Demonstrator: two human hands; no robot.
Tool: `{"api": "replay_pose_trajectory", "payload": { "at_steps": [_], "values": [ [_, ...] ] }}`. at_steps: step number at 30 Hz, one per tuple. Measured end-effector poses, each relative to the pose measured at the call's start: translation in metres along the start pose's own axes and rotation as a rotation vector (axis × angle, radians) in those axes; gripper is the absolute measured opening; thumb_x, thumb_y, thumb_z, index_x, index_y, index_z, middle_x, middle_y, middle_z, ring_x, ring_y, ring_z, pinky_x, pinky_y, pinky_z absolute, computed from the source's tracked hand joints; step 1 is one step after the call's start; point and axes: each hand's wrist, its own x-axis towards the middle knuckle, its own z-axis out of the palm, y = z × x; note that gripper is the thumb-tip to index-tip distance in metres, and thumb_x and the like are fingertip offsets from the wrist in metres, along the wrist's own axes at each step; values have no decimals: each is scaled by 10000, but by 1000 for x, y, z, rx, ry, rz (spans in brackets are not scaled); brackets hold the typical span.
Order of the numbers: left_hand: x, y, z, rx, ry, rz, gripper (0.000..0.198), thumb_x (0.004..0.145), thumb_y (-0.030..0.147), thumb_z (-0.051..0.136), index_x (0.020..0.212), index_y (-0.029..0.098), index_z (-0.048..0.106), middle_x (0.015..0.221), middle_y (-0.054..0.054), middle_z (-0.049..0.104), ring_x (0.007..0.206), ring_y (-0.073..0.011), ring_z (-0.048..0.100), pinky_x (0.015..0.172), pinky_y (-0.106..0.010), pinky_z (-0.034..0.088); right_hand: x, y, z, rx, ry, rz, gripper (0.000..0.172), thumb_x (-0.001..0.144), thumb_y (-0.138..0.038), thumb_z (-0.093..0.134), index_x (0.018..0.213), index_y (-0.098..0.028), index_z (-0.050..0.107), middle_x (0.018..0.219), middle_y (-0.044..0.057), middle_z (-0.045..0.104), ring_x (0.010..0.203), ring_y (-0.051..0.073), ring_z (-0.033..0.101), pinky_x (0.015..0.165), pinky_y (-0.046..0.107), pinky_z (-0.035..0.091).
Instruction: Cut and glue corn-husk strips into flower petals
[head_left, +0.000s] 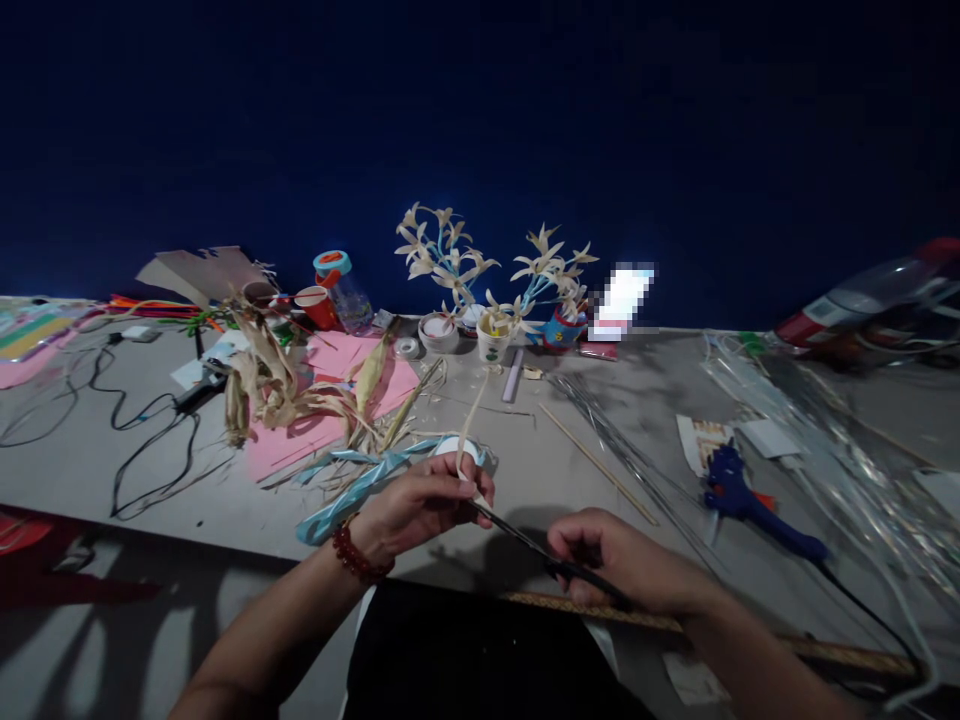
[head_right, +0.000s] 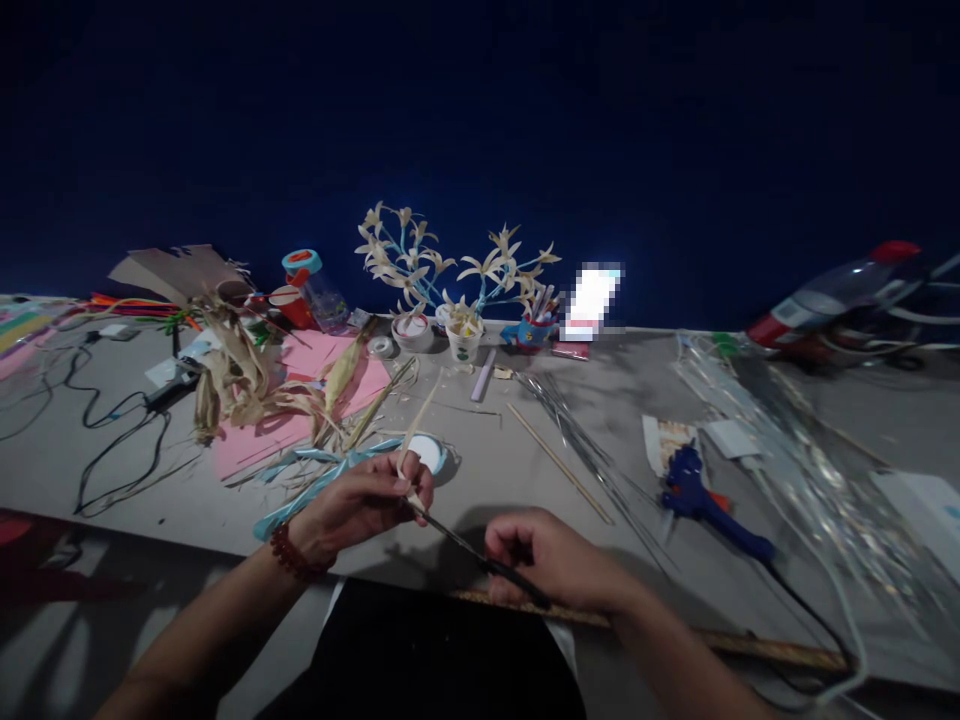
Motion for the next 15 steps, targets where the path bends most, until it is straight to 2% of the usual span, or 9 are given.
{"api": "replay_pose_trajectory", "payload": {
  "at_steps": [6,10,15],
  "values": [
    [0,-1,-2,1,-14,2,91,801,109,716,804,147,634,847,-82,684,769,-166,665,773,-308,563,1,0,-2,-17,-3,17,393,672,-377,753,622,-213,399,591,-85,375,564,85,302,511,207,242],
    [0,0,-2,9,-12,7,88,806,92,704,813,144,633,853,-86,683,778,-168,663,777,-312,561,0,2,-3,4,3,38,361,659,-320,759,639,-213,416,606,-85,409,562,83,333,516,202,262],
    [-2,2,-2,19,6,39,96,808,96,709,797,144,627,864,-89,686,797,-170,664,784,-313,558,2,1,-3,-28,32,38,379,660,-352,760,621,-212,409,588,-88,389,556,85,317,515,202,261]
  ]
}}
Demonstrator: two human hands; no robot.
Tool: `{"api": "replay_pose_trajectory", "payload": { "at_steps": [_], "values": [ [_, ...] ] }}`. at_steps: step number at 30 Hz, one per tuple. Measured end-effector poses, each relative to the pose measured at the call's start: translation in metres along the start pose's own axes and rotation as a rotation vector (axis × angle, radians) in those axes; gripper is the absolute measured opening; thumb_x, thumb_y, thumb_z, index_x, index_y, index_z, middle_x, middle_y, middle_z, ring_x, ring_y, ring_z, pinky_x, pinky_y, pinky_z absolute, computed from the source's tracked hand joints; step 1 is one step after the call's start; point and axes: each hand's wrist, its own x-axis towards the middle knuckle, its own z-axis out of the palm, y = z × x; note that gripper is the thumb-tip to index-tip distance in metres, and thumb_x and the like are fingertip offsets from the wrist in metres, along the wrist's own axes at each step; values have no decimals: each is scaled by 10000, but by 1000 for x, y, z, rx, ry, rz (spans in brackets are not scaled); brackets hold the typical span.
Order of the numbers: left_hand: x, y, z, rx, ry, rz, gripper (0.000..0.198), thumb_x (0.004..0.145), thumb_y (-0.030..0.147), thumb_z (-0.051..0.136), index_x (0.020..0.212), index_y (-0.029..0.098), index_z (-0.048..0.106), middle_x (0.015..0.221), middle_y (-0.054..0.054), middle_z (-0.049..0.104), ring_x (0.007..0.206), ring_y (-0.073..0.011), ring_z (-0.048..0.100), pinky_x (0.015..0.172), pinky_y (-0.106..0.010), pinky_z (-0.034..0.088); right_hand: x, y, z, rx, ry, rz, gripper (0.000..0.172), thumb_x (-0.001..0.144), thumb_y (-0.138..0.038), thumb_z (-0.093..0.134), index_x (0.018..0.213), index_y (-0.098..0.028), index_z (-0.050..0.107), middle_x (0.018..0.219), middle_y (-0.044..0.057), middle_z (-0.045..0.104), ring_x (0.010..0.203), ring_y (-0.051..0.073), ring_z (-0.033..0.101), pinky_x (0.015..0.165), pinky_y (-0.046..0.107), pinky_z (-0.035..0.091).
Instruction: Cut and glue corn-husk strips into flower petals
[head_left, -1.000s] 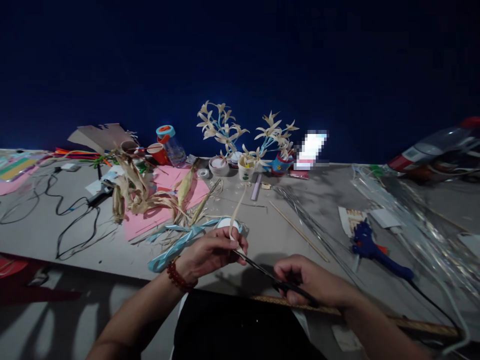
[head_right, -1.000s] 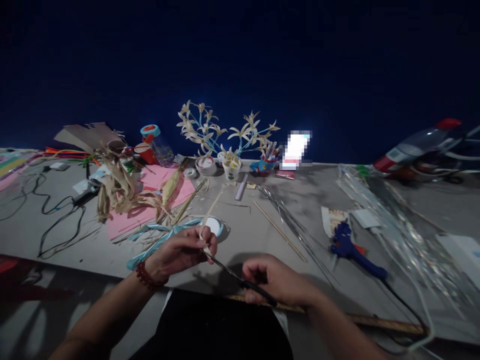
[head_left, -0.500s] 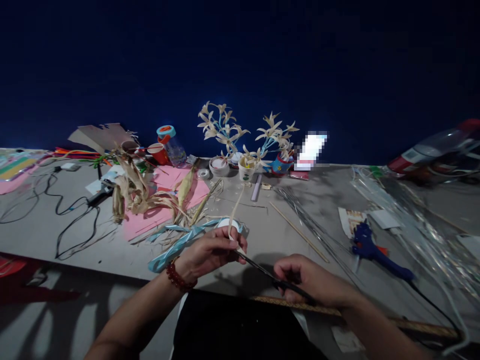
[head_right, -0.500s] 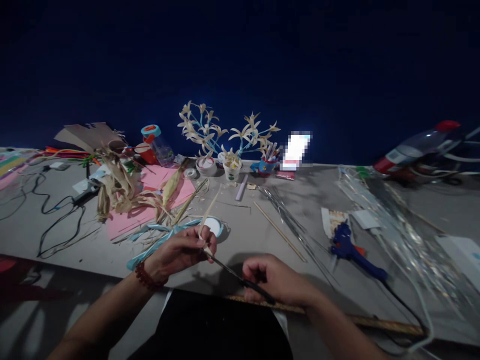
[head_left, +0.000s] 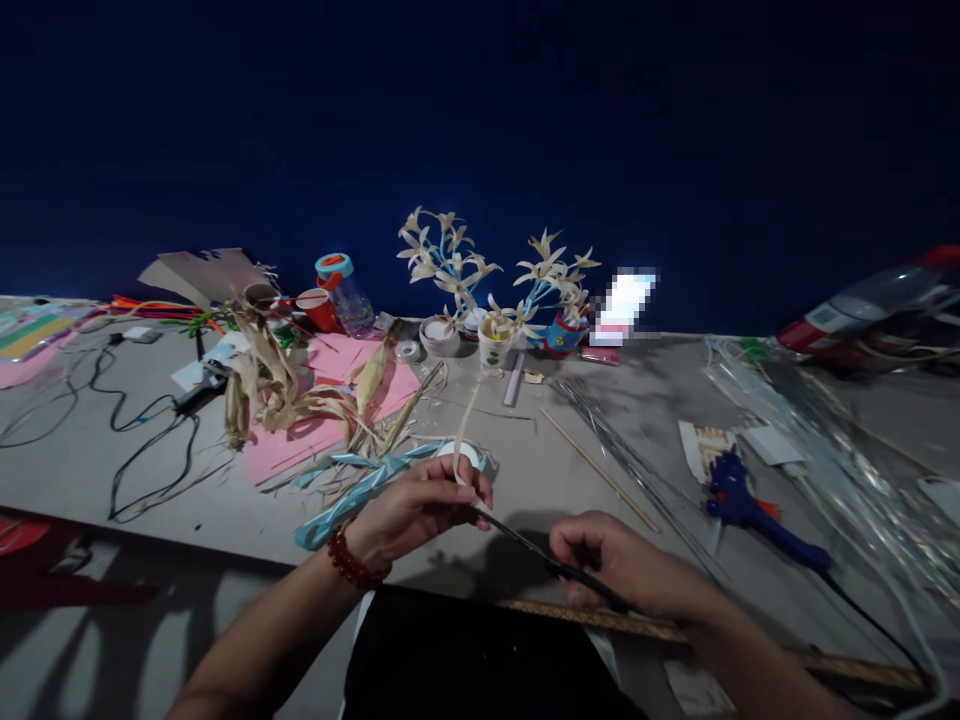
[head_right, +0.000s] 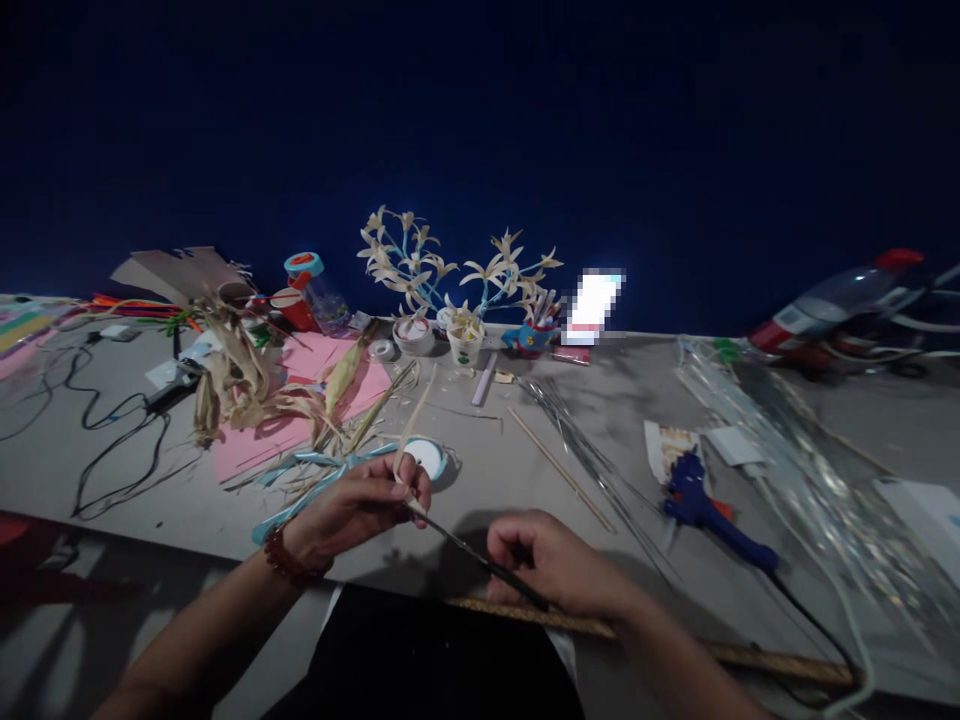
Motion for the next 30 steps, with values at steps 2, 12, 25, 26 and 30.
{"api": "replay_pose_trajectory", "payload": {
  "at_steps": [2,12,25,26,30],
  "values": [
    [-1,0,-1,4,3,14,94,812,102,709,795,141,625,873,-91,686,807,-176,665,787,-320,557,1,0,0,-18,4,-16,416,660,-398,773,616,-212,404,586,-90,379,552,84,307,506,200,254],
    [-2,-1,-1,29,70,88,118,814,130,738,776,137,626,881,-60,661,747,-147,645,756,-285,530,-10,-8,3,-66,45,51,349,600,-331,742,635,-213,416,615,-58,475,593,111,388,530,216,271],
    [0,-10,10,-23,153,258,166,801,153,771,754,150,611,826,-23,629,686,-109,563,737,-275,507,-4,2,22,115,156,-54,386,650,-500,714,698,-214,459,687,-18,520,627,129,414,572,236,334],
    [0,-12,11,-21,158,265,163,799,151,772,757,150,614,830,-25,633,688,-110,565,740,-276,507,-3,3,24,132,152,-55,390,650,-507,716,710,-212,468,686,-21,516,622,126,412,567,232,331],
    [1,-15,16,17,173,292,162,798,150,776,753,147,621,842,-31,646,722,-119,597,746,-266,502,1,6,32,225,137,-34,422,646,-515,747,763,-207,484,696,-30,529,604,110,413,551,216,325]
  ]
}}
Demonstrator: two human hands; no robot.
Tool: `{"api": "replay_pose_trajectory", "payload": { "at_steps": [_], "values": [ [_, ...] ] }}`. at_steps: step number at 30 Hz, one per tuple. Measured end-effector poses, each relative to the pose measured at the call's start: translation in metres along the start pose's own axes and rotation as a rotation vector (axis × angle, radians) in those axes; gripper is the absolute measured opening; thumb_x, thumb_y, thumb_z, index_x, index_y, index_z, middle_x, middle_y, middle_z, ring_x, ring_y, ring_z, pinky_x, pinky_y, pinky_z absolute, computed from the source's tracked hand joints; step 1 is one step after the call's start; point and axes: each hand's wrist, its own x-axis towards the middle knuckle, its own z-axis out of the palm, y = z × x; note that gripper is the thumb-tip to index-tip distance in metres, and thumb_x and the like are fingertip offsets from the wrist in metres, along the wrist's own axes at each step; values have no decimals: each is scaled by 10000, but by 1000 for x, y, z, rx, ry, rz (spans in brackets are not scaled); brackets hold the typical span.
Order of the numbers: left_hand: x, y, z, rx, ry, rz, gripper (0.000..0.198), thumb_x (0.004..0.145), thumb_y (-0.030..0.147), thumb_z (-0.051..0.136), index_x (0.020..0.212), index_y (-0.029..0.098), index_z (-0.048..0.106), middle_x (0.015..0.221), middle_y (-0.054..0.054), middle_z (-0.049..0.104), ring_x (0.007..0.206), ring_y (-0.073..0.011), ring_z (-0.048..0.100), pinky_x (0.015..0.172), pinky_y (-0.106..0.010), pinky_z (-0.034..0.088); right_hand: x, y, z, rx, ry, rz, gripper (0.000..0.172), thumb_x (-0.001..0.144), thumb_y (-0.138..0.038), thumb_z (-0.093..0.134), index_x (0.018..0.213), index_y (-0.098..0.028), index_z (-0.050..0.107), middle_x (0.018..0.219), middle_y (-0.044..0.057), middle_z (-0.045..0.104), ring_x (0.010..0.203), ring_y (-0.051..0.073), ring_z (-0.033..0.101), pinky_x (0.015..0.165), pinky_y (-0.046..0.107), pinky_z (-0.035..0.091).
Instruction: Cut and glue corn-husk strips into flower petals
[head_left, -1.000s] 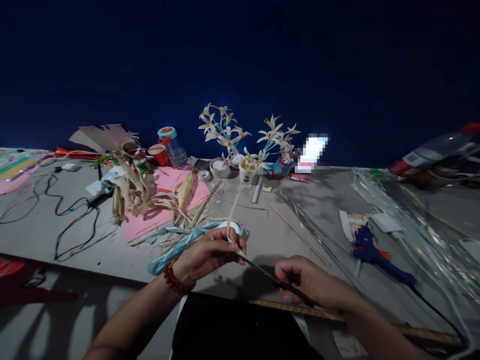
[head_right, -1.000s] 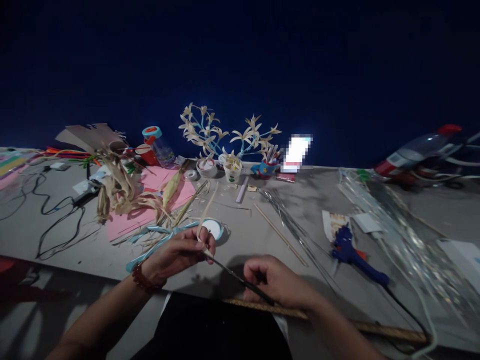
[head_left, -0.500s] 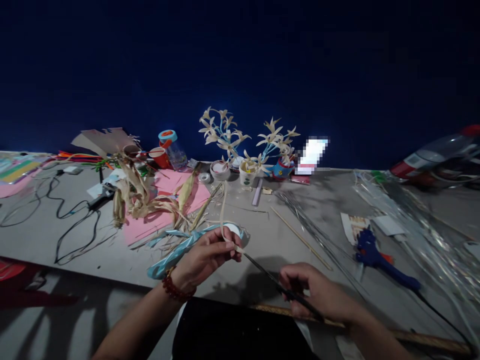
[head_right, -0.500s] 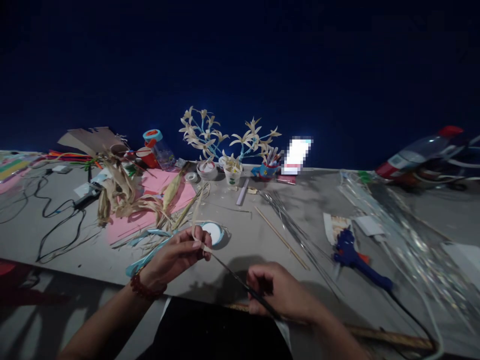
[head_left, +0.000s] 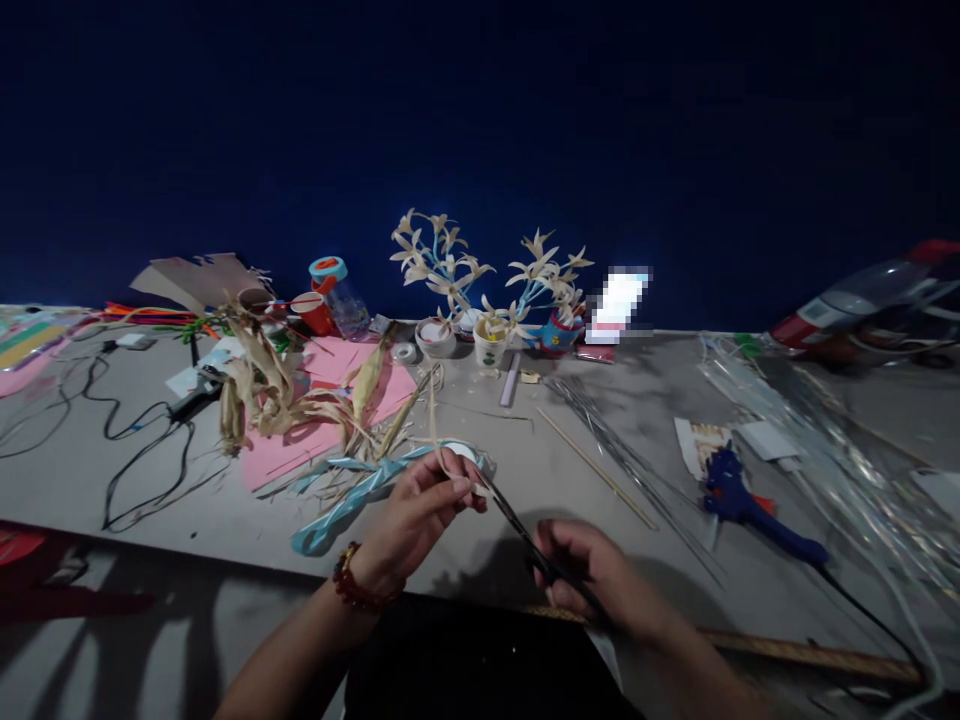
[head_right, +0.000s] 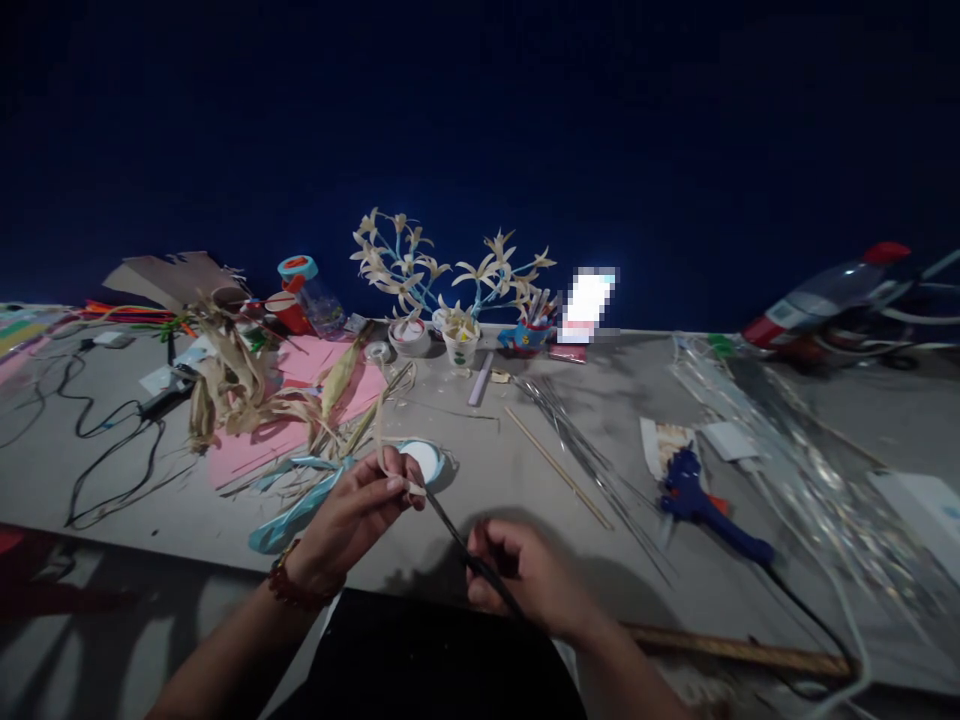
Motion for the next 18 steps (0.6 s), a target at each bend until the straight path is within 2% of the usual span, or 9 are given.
{"api": "replay_pose_trajectory", "payload": {
  "at_steps": [4,11,18],
  "values": [
    [0,-3,-1,25,-15,38,151,816,149,761,753,150,624,835,-28,644,755,-131,618,751,-260,498,-1,0,5,60,16,-3,472,638,-552,773,766,-206,479,686,-41,528,584,94,396,532,203,312],
    [-2,-4,-2,67,-5,71,128,833,140,741,772,157,630,851,-26,642,783,-140,620,776,-272,497,1,-4,6,24,49,-52,508,637,-593,806,736,-198,503,645,-59,477,571,88,375,524,207,304],
    [-1,-5,-1,84,-7,87,130,834,142,739,767,156,629,851,-24,635,786,-135,608,775,-264,493,1,-4,7,14,63,-10,585,596,-673,802,726,-200,484,629,-70,439,560,83,354,508,203,284]
  ]
}}
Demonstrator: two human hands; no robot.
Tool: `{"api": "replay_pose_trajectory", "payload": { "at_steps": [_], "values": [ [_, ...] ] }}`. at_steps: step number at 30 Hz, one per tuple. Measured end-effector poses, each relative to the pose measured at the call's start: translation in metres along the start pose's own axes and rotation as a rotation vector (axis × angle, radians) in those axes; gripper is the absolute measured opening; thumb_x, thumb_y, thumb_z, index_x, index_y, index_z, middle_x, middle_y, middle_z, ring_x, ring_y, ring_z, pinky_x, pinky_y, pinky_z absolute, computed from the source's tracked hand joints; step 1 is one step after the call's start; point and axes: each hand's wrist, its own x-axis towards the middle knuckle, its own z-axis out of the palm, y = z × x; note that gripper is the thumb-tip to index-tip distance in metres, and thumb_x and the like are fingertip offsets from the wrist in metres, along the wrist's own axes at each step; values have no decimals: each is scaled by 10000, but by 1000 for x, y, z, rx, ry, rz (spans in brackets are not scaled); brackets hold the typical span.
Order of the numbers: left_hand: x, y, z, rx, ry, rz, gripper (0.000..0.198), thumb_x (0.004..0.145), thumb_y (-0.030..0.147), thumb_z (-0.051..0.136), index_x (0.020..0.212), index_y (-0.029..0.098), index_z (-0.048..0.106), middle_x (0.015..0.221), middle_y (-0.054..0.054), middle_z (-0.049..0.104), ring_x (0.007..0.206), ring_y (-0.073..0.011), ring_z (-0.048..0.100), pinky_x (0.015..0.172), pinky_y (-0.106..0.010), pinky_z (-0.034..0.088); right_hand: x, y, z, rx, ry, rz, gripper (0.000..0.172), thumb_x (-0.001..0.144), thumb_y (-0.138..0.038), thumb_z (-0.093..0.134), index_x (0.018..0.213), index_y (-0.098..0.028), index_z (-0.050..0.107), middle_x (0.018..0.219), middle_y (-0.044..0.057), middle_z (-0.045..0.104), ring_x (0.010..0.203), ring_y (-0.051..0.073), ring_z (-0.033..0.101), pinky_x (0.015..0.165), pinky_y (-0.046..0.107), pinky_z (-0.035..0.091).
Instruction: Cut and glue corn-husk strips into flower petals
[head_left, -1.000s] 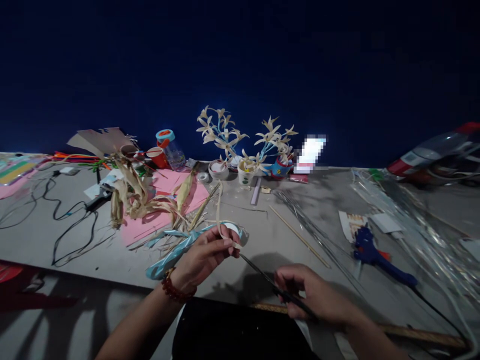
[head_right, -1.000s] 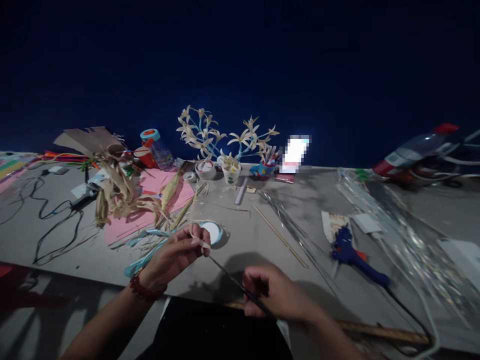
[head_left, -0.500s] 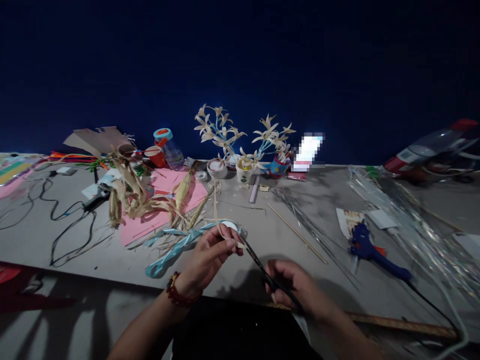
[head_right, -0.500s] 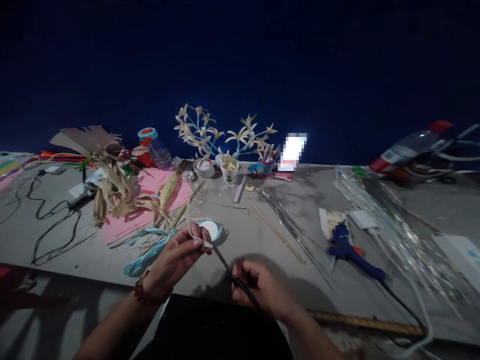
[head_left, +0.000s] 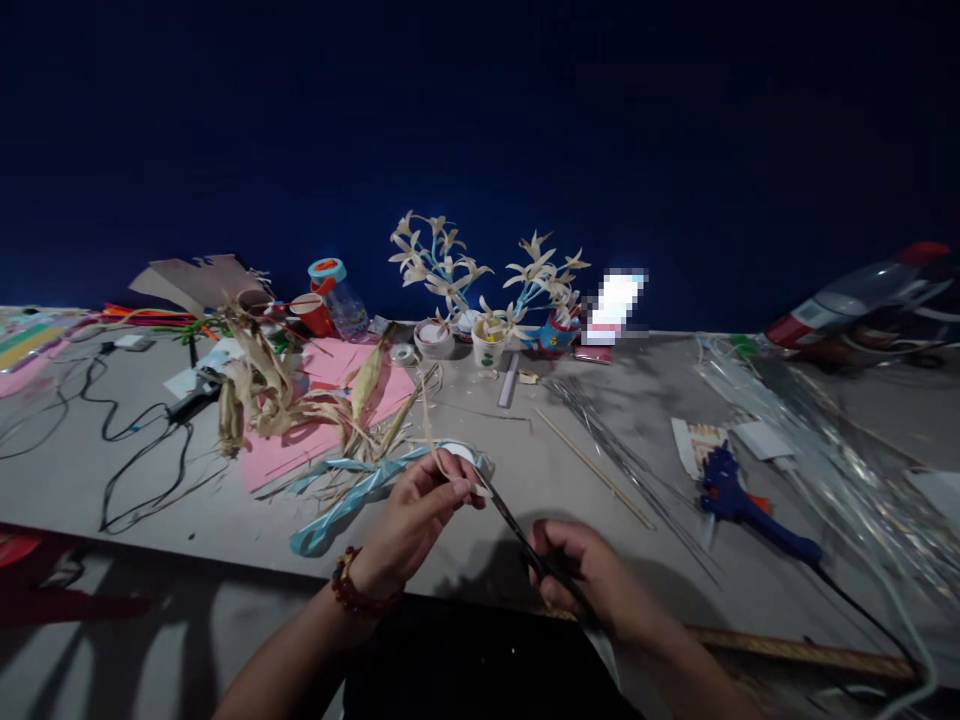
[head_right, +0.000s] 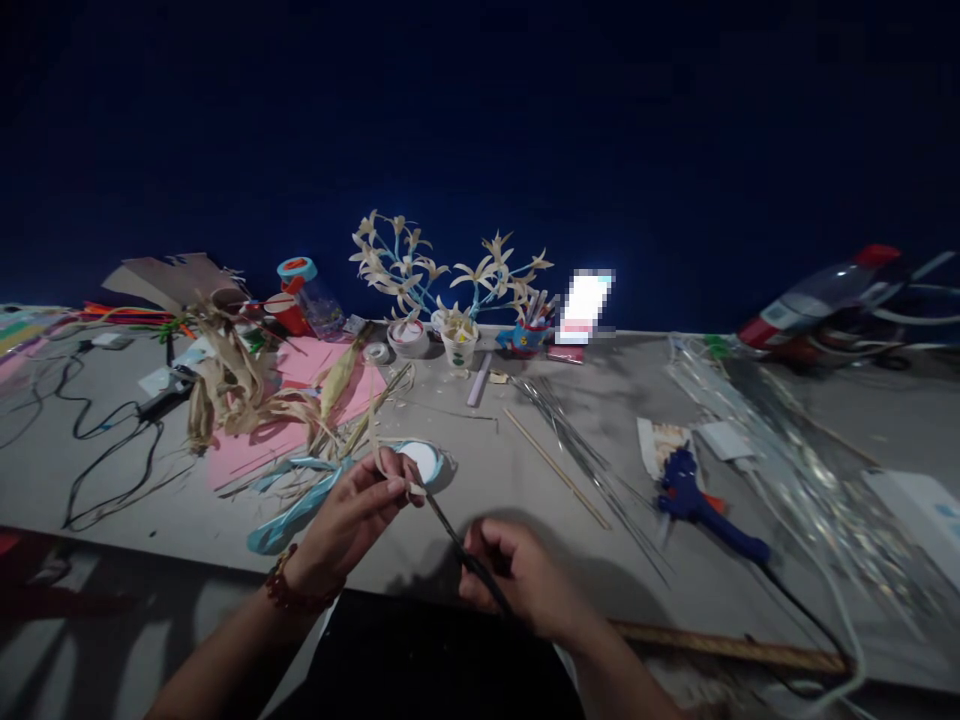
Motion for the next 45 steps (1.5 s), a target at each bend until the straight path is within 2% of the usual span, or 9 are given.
{"api": "replay_pose_trajectory", "payload": {
  "at_steps": [7,13,16,21,29,33,39,42,45],
  "values": [
    [0,1,-1,29,15,-16,157,820,169,762,749,153,623,846,-22,623,793,-133,593,781,-264,498,1,-7,1,-10,6,9,621,564,-722,791,676,-211,456,602,-68,430,562,93,341,529,230,278],
    [2,3,-3,93,36,-20,172,808,184,776,752,154,615,848,-23,623,792,-138,588,775,-278,510,4,0,-5,-96,26,-61,604,641,-690,775,624,-216,401,560,-78,392,542,88,300,507,222,249],
    [2,3,-3,149,14,6,169,819,190,767,757,155,614,818,-18,619,765,-132,584,746,-263,501,5,4,-7,-39,27,-77,552,678,-673,760,706,-211,460,623,-56,479,560,95,379,523,215,308],
    [-1,2,-1,293,9,31,146,805,201,788,828,158,650,823,-22,640,755,-131,589,725,-247,492,4,1,-6,28,36,-100,544,646,-637,801,828,-214,512,817,18,621,692,152,549,655,256,452],
    [-4,0,2,420,50,-1,181,843,314,751,825,161,655,752,-32,679,714,-160,641,718,-281,505,-1,13,-9,-6,95,-94,480,684,-592,783,863,-201,570,841,42,664,734,185,607,687,288,502],
    [-4,2,4,665,-14,-7,164,854,304,716,793,164,655,738,-39,687,707,-171,637,703,-282,485,-6,8,-15,-26,164,-127,469,638,-508,851,859,-205,569,804,21,655,711,175,595,671,285,503],
    [-7,-12,10,1143,-138,106,102,835,243,683,753,184,673,711,-31,694,694,-183,624,690,-272,445,0,-1,-6,-19,324,-339,352,716,-381,835,946,-211,630,930,46,704,674,158,588,657,302,514],
    [-8,-22,12,1262,-196,124,74,807,198,673,734,184,668,715,-37,695,679,-183,615,649,-260,415,7,-3,4,26,402,-351,347,721,-336,835,935,-216,590,898,21,699,627,126,558,619,267,494],
    [-7,-26,16,1287,-245,70,65,794,166,645,735,180,669,725,-44,704,673,-181,615,638,-255,408,12,-2,8,46,421,-308,339,717,-312,835,896,-215,564,857,7,686,646,123,572,619,249,486]
  ]
}}
